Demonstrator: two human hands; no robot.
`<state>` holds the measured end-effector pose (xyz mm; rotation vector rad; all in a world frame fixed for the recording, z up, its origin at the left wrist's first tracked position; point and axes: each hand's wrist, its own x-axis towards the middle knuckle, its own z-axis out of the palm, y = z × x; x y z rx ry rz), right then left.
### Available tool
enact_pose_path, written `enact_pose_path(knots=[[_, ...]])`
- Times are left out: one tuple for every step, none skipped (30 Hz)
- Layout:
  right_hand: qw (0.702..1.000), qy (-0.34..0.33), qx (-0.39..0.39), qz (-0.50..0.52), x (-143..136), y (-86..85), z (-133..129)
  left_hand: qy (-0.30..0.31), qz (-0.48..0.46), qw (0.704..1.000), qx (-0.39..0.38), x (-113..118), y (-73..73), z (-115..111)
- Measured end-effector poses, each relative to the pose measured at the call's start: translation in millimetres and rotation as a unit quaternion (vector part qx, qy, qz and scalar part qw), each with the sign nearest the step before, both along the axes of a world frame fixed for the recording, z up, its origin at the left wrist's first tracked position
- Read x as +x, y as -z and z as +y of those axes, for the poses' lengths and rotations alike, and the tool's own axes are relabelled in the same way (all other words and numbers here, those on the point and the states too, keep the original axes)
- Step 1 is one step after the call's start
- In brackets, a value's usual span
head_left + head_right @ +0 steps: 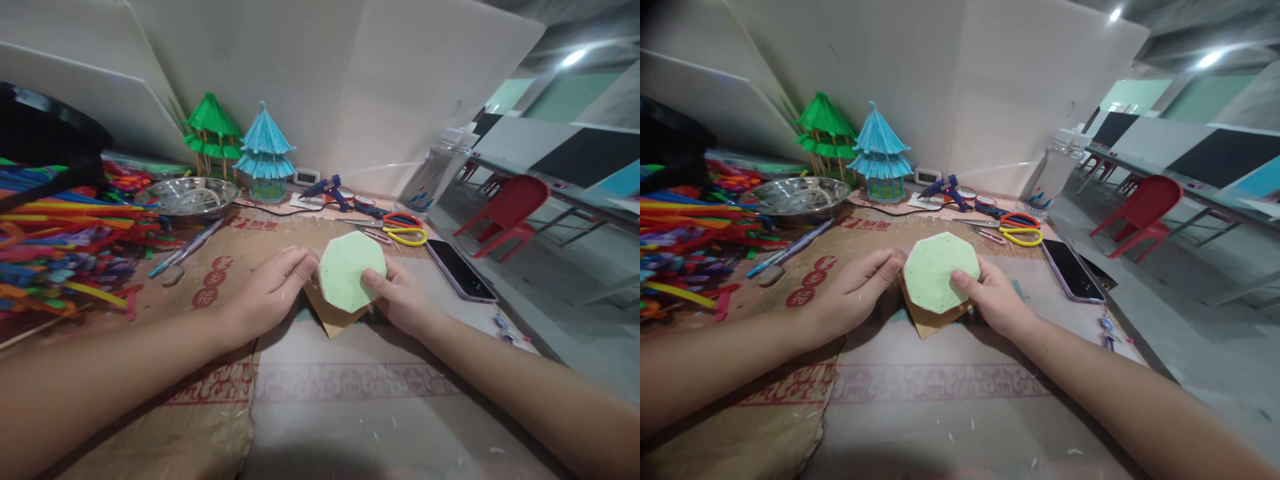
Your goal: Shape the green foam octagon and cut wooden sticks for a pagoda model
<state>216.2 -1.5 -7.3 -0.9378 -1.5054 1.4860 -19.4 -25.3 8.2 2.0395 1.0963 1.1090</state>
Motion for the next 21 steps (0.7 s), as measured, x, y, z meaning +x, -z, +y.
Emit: enact_pose_path(knots=[[1.0, -0.001, -0.001, 0.002, -0.2, -0.4, -0.3, -0.001, -0.006, 1.0, -0.005, 0.0, 0.3, 0.0], [1.0, -0.002, -0.002, 0.003, -0.2, -0.6, -0.6, 0.001, -0.006, 1.0, -0.007, 0.1, 0.0, 0.0], [1.0, -0.003, -0.002, 0.004, -0.1, -0.6, -0.7, 0.002, -0.002, 1.0, -0.005, 0.3, -0.9, -0.1], [1.0, -0.004, -0.003, 0.006, 0.1, -0.4, -0.8, 0.003, 0.004, 1.0, -0.003, 0.5, -2.1, -0.2], [1.0, -0.006, -0.004, 0.009, 0.3, -0.2, -0.8, 0.002, 0.01, 1.0, -0.001, 0.8, -3.5, -0.2], [1.0, -0.009, -0.006, 0.013, 0.5, 0.1, -0.7, 0.003, 0.014, 1.0, -0.001, 1.1, -4.7, -0.3], [1.0, -0.015, -0.009, 0.018, 0.5, 0.2, -0.6, 0.004, 0.016, 1.0, -0.005, 1.3, -5.7, -0.3], [0.999, -0.02, -0.013, 0.023, 0.2, 0.3, -0.4, 0.008, 0.014, 1.0, -0.009, 1.5, -6.3, -0.3], [0.999, -0.024, -0.018, 0.027, -0.4, 0.0, -0.2, 0.012, 0.01, 1.0, -0.015, 1.7, -6.3, -0.3], [0.999, -0.027, -0.024, 0.03, -1.2, -0.5, 0.0, 0.015, 0.003, 1.0, -0.021, 1.8, -5.9, -0.3], [0.999, -0.028, -0.03, 0.033, -2.4, -1.4, 0.2, 0.017, -0.004, 0.999, -0.028, 2.0, -5.1, -0.4], [0.998, -0.024, -0.034, 0.036, -3.7, -2.7, 0.3, 0.019, -0.014, 0.999, -0.035, 2.2, -4.0, -0.4], [0.998, -0.017, -0.037, 0.041, -5.0, -4.1, 0.3, 0.019, -0.028, 0.999, -0.041, 2.5, -2.9, -0.5], [0.998, -0.009, -0.038, 0.048, -6.2, -5.6, 0.2, 0.022, -0.043, 0.998, -0.046, 2.9, -1.9, -0.6], [0.998, 0.001, -0.035, 0.055, -7.1, -6.9, 0.0, 0.024, -0.054, 0.997, -0.052, 3.5, -1.1, -0.6], [0.998, 0.008, -0.031, 0.062, -7.6, -7.9, -0.5, 0.026, -0.057, 0.997, -0.055, 4.0, -0.8, -0.7], [0.998, 0.011, -0.026, 0.065, -7.7, -8.4, -1.3, 0.028, -0.048, 0.997, -0.056, 4.5, -1.0, -0.7], [0.998, 0.008, -0.022, 0.062, -7.5, -8.5, -2.2, 0.029, -0.03, 0.998, -0.054, 5.0, -1.6, -0.7], [0.999, 0.002, -0.016, 0.051, -7.1, -8.3, -3.3, 0.026, -0.006, 0.998, -0.048, 5.2, -2.5, -0.9], [0.999, -0.004, -0.007, 0.032, -6.6, -7.8, -4.6, 0.019, 0.019, 0.999, -0.038, 5.2, -3.7, -1.0], [1.0, -0.01, 0.004, 0.006, -6.0, -7.3, -5.8, 0.006, 0.038, 0.999, -0.024, 4.9, -4.9, -1.2]])
